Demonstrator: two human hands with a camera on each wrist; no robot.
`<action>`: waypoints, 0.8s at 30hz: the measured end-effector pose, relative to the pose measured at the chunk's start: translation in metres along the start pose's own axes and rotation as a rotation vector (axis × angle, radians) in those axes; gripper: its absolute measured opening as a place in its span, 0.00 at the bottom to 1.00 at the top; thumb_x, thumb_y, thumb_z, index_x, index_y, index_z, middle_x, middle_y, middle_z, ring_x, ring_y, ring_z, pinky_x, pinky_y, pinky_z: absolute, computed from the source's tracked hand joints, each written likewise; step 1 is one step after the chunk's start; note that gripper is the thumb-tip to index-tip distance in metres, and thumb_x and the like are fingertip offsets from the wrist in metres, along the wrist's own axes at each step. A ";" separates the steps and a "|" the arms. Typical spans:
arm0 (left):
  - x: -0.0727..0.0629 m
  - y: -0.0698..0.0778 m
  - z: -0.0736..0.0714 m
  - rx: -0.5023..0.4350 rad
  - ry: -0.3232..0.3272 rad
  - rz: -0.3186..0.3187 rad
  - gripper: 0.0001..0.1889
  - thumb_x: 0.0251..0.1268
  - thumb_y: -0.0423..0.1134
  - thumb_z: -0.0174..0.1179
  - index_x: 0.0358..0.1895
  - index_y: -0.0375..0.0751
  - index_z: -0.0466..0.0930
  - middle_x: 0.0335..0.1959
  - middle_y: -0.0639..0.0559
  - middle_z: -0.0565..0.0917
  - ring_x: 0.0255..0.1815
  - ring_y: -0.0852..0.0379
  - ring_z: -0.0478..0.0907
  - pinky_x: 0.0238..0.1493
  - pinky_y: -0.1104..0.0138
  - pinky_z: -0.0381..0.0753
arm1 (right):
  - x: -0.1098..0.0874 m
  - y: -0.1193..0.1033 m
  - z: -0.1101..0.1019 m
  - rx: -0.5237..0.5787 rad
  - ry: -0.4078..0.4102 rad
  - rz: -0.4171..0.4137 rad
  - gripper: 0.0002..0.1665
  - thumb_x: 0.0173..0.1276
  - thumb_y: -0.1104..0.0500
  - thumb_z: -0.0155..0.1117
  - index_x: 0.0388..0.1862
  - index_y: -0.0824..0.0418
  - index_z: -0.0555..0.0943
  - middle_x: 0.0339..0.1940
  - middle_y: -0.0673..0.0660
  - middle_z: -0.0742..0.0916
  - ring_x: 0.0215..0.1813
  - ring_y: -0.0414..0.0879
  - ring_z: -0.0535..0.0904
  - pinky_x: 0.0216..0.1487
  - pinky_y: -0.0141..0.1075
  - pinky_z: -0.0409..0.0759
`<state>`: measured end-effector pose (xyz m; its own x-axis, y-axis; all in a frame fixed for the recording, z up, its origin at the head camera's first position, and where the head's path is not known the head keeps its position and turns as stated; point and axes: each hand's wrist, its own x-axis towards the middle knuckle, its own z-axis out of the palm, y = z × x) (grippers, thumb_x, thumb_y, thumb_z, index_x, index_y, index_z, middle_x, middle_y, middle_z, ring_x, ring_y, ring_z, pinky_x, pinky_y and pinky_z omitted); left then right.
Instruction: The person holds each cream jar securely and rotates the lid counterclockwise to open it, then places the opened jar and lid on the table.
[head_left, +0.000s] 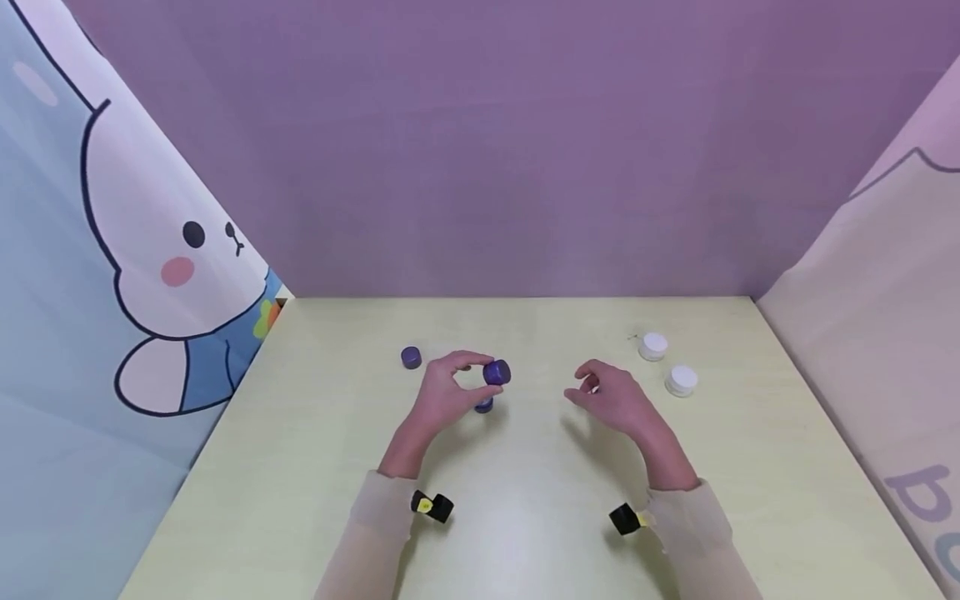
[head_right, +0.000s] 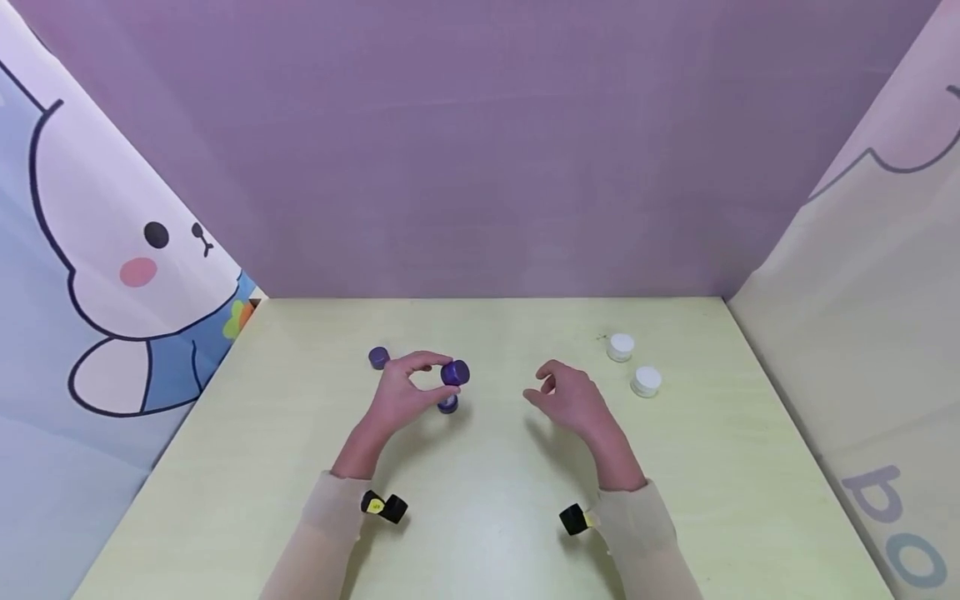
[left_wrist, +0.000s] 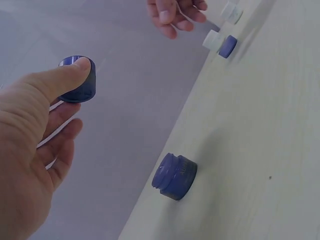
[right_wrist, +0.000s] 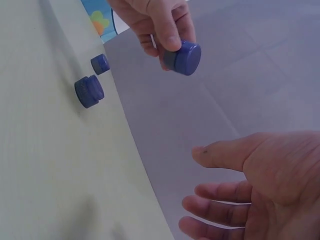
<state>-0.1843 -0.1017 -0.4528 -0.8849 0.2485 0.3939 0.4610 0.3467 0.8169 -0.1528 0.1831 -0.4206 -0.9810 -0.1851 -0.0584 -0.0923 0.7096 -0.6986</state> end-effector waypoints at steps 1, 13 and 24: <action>0.000 0.000 0.001 -0.003 -0.004 -0.001 0.22 0.47 0.44 0.77 0.48 0.43 0.86 0.44 0.58 0.86 0.48 0.47 0.81 0.50 0.47 0.76 | 0.000 -0.001 0.000 0.008 0.004 -0.008 0.22 0.66 0.51 0.66 0.52 0.65 0.77 0.36 0.54 0.83 0.37 0.47 0.79 0.38 0.41 0.77; 0.000 0.002 0.013 0.070 -0.022 0.028 0.23 0.44 0.44 0.79 0.47 0.43 0.87 0.44 0.55 0.84 0.49 0.57 0.79 0.49 0.52 0.79 | -0.005 -0.014 0.005 0.082 0.056 -0.123 0.16 0.67 0.54 0.67 0.49 0.62 0.79 0.33 0.51 0.83 0.38 0.46 0.78 0.40 0.40 0.77; 0.002 0.003 0.018 0.141 -0.049 0.094 0.22 0.44 0.46 0.79 0.46 0.48 0.88 0.46 0.57 0.84 0.52 0.59 0.76 0.54 0.62 0.76 | -0.003 -0.024 0.006 0.088 0.045 -0.153 0.16 0.68 0.52 0.66 0.48 0.61 0.79 0.32 0.50 0.83 0.39 0.46 0.79 0.38 0.39 0.78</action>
<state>-0.1833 -0.0842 -0.4575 -0.8349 0.3283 0.4418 0.5492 0.4422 0.7091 -0.1463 0.1629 -0.4081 -0.9636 -0.2539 0.0841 -0.2276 0.6133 -0.7564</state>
